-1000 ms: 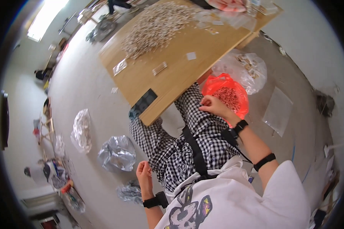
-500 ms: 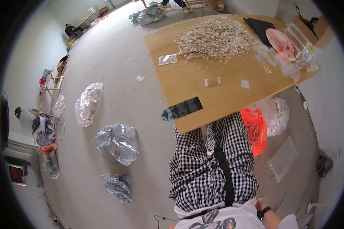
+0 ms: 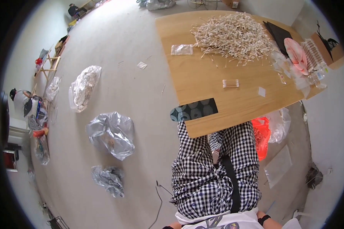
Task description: Sorting cotton swabs and packing them into small plastic bags.
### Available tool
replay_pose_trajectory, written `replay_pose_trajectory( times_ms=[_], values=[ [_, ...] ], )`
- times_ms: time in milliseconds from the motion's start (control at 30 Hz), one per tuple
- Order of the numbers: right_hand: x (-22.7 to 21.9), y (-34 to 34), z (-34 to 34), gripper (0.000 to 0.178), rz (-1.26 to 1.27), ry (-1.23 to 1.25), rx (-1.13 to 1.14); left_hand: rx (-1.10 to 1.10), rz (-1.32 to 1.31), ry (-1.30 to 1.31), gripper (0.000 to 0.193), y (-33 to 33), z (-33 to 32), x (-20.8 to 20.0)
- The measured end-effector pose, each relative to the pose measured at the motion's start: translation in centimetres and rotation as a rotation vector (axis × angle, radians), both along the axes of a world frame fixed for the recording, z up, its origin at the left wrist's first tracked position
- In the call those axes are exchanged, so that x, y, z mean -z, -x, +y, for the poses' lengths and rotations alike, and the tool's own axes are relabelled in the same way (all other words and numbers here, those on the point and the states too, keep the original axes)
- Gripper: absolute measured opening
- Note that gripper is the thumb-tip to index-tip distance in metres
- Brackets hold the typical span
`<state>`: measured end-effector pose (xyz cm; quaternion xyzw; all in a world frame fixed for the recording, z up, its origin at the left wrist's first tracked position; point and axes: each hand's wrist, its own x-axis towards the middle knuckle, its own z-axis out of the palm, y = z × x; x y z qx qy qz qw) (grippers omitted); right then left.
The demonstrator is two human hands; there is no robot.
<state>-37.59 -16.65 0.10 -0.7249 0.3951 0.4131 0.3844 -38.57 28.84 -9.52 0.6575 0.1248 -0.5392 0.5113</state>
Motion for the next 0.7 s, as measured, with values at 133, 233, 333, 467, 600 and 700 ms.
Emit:
replay_pose_trajectory(
  times_ms=[133, 233, 333, 467, 600, 700],
  values=[
    [-0.8, -3.3, 2.4, 0.042, -0.097, -0.05, 0.005, 0.068, -0.073, -0.036, 0.05, -0.8, -0.2, -0.9],
    [-1.0, -4.0, 2.9, 0.041, -0.163, -0.084, 0.019, 0.129, -0.122, -0.056, 0.05, -1.2, 0.2, -1.7],
    [-0.6, -4.3, 2.8, 0.041, -0.226, -0.122, 0.059, 0.214, -0.167, -0.079, 0.05, -2.8, -0.2, -2.4],
    [0.2, -7.3, 1.6, 0.041, -0.276, -0.12, 0.145, 0.359, -0.195, -0.051, 0.05, -5.0, -0.6, -4.9],
    [1.1, -3.8, -4.5, 0.031, -0.136, 0.197, -0.069, 0.751, -0.06, -0.234, 0.043, -17.3, -1.2, -13.4],
    [-1.0, -8.0, -4.8, 0.004, -0.563, -0.093, 0.207, 0.536, -0.298, -0.237, 0.023, -21.3, -2.8, -18.7]
  ],
)
